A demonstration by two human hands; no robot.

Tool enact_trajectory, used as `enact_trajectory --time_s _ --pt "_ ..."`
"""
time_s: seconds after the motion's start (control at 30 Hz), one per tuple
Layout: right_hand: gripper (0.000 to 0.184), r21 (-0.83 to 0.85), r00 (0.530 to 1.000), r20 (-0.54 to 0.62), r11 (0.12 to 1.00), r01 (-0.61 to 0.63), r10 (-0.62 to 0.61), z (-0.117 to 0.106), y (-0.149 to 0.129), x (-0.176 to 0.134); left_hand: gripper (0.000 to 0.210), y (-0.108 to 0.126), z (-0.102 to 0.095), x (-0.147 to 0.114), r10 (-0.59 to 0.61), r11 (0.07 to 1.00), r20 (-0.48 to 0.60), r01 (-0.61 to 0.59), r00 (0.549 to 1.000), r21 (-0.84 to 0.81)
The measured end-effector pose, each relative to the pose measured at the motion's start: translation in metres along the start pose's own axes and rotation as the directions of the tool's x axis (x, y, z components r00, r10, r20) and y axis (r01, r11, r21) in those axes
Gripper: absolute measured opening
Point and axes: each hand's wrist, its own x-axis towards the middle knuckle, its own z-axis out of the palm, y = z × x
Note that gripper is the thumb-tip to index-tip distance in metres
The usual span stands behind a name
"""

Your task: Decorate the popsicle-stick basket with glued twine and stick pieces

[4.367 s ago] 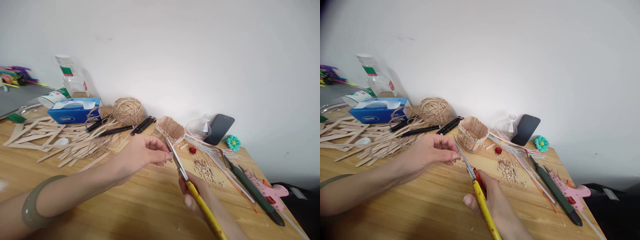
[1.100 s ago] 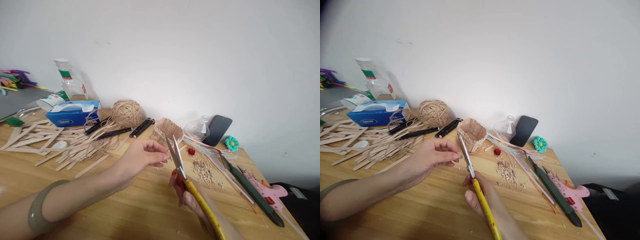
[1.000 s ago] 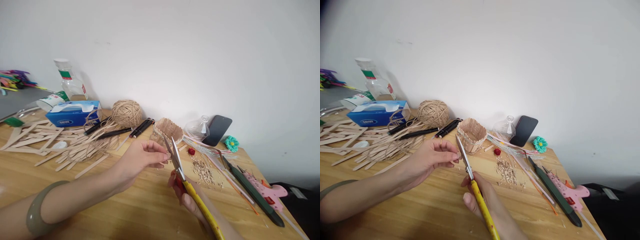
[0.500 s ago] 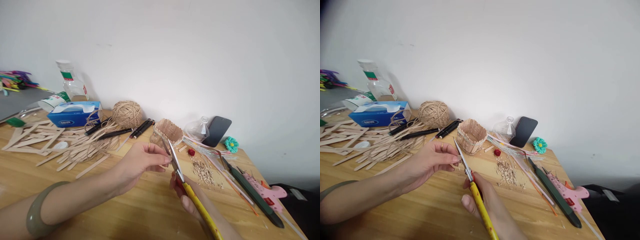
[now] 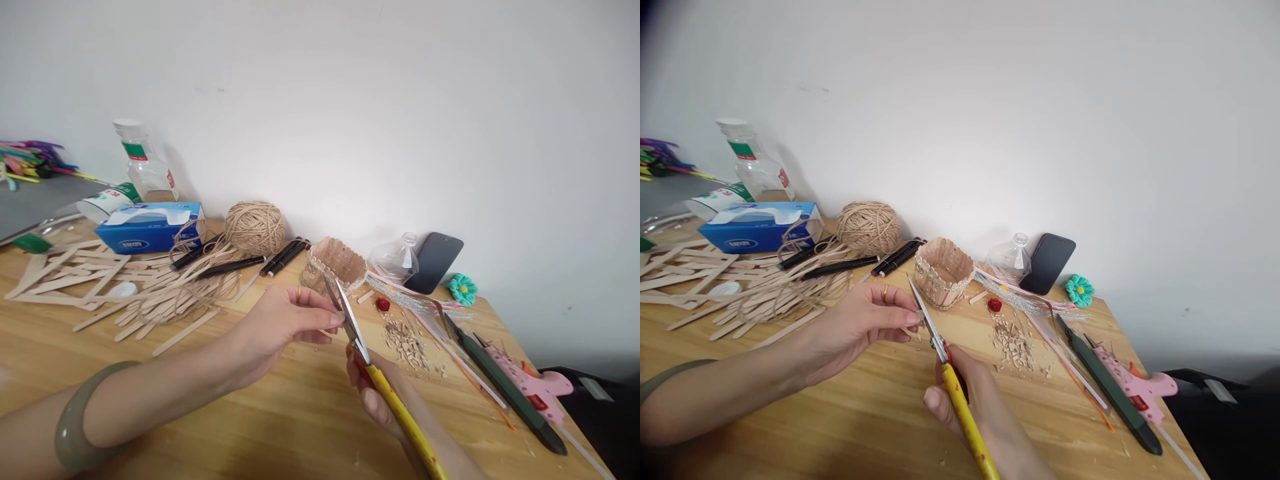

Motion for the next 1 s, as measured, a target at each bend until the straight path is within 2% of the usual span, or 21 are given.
enact_trajectory --time_s 0.3,0.5,1.0 --pt "0.047 -0.036 0.998 0.016 0.997 0.061 -0.06 -0.003 -0.016 0.001 0.013 0.002 -0.001 0.0 0.006 0.999 -0.004 -0.006 1.0 0.044" --pt "0.051 -0.043 0.998 0.063 0.999 0.024 -0.021 -0.005 -0.014 0.001 0.01 0.005 -0.002 0.002 0.007 0.996 -0.015 -0.005 1.0 0.093" --pt "0.056 -0.099 0.998 0.069 0.995 0.0 0.007 -0.005 -0.008 0.004 0.008 0.009 -0.003 0.003 -0.018 0.989 -0.02 0.021 1.0 0.146"
